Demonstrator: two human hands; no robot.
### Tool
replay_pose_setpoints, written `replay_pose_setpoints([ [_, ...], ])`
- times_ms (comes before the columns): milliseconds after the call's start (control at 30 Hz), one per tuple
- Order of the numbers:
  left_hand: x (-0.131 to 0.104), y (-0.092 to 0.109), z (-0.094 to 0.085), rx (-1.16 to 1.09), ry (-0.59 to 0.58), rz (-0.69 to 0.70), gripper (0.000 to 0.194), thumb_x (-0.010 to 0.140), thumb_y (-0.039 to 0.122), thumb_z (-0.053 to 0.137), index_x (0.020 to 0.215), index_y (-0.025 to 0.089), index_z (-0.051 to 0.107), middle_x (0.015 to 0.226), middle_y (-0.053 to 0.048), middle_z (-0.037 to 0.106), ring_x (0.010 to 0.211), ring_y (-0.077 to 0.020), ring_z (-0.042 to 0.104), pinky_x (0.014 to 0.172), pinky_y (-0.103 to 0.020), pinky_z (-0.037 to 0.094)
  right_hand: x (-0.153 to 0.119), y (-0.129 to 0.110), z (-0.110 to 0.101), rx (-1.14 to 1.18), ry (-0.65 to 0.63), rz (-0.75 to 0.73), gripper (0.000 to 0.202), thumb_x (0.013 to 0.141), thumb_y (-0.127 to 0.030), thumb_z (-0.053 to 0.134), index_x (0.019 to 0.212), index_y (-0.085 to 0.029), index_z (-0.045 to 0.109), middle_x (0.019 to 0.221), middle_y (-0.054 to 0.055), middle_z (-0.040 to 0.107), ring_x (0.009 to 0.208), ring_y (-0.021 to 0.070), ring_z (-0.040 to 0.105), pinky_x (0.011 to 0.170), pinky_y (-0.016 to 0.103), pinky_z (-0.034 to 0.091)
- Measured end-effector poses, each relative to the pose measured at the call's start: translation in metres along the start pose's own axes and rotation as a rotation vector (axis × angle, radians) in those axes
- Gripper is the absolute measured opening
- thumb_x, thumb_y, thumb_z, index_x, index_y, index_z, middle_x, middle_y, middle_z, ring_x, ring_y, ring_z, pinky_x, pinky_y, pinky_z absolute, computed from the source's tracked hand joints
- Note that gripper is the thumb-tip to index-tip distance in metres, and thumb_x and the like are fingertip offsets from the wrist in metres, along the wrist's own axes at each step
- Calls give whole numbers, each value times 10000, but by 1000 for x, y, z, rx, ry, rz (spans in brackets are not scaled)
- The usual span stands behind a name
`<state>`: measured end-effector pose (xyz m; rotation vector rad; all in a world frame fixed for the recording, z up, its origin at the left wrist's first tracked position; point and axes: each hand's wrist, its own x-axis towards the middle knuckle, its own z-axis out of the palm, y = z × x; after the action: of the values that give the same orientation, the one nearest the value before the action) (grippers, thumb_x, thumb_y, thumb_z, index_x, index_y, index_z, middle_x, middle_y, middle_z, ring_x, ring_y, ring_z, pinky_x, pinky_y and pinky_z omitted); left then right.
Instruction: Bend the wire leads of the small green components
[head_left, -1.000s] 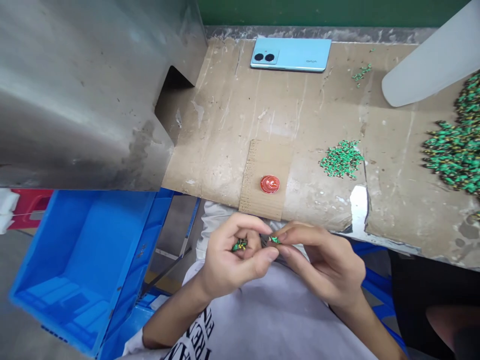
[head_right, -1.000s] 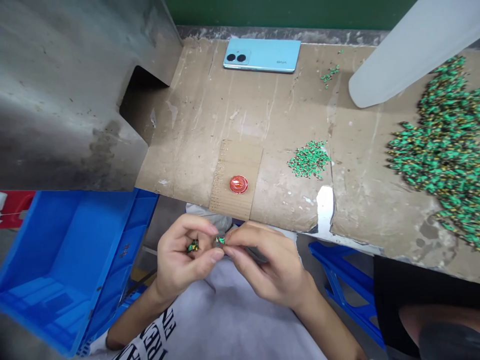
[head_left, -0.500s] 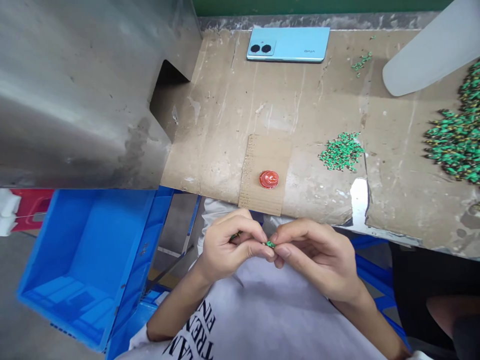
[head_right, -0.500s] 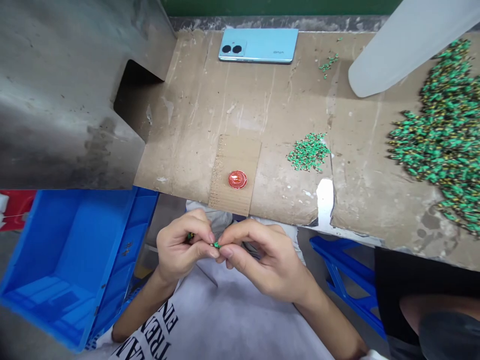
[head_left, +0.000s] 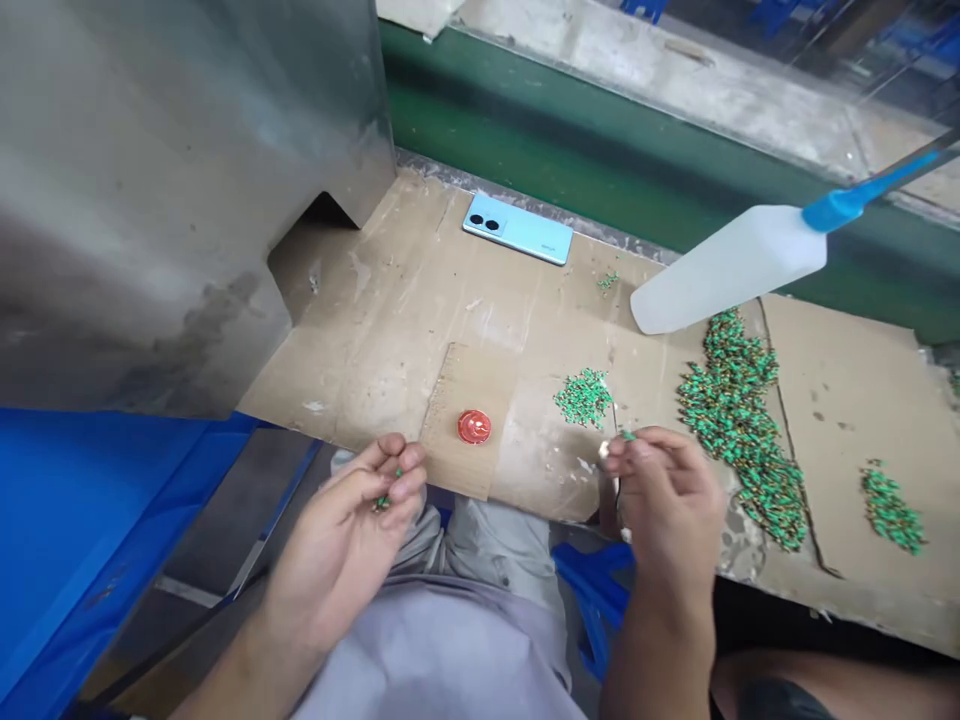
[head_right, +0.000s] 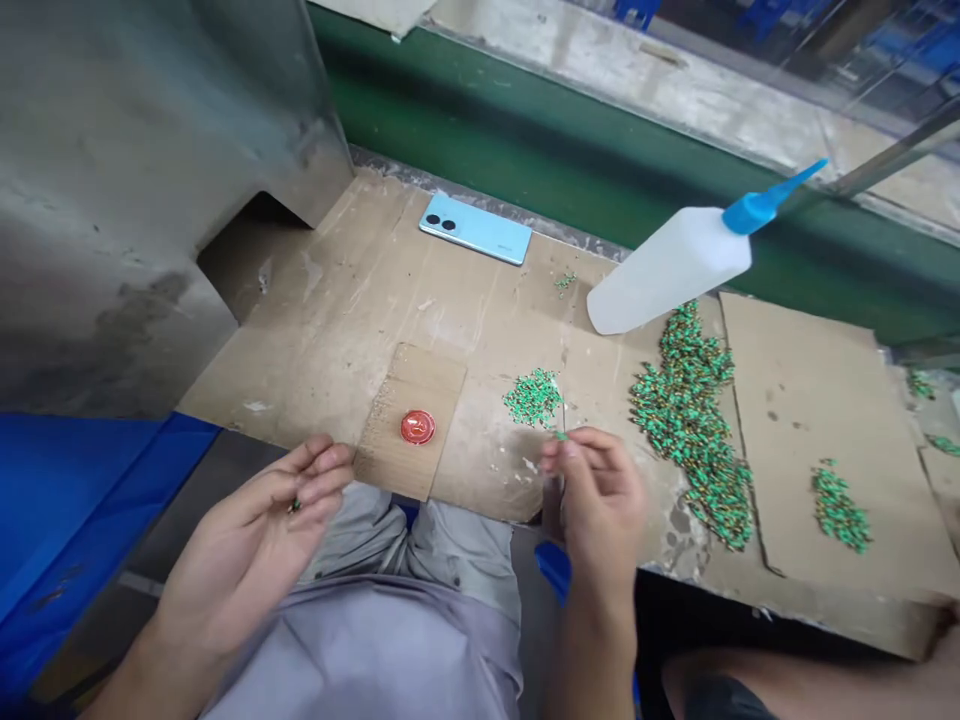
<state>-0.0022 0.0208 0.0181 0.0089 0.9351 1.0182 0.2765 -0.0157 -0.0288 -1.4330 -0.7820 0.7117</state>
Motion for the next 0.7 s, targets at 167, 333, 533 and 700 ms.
replay_pose_setpoints([
  [167, 1, 12, -3, 15, 194, 25, 332, 937, -106, 533, 1088, 83, 761, 1138, -147, 804, 1003, -175, 836, 792, -121, 674, 42, 14, -40, -113, 420, -112, 288, 841, -298, 818, 1079, -221, 676, 984, 65, 790, 741, 205, 751, 743, 378, 635],
  [333, 0, 7, -14, 14, 102, -28, 373, 978, -97, 564, 1232, 123, 727, 1236, -139, 817, 1088, -193, 837, 855, -129, 677, 34, 15, -32, -416, 373, -248, 237, 862, -354, 818, 1044, -224, 744, 1025, 78, 752, 849, 253, 713, 797, 427, 593],
  [533, 0, 1, -14, 65, 92, -77, 296, 1006, -31, 602, 1187, 149, 752, 1111, -106, 846, 828, -161, 855, 571, -90, 637, 25, 18, -13, -846, -143, -302, 298, 989, -462, 659, 965, -192, 783, 991, 107, 747, 930, 280, 692, 897, 485, 556],
  [700, -3, -3, -8, -8, -59, -108, 282, 1023, 34, 547, 1093, 69, 818, 1205, -170, 835, 1116, -230, 827, 895, -192, 685, 31, 20, -16, -900, -160, -320, 314, 993, -481, 612, 895, -216, 750, 960, 108, 729, 931, 298, 663, 899, 491, 526],
])
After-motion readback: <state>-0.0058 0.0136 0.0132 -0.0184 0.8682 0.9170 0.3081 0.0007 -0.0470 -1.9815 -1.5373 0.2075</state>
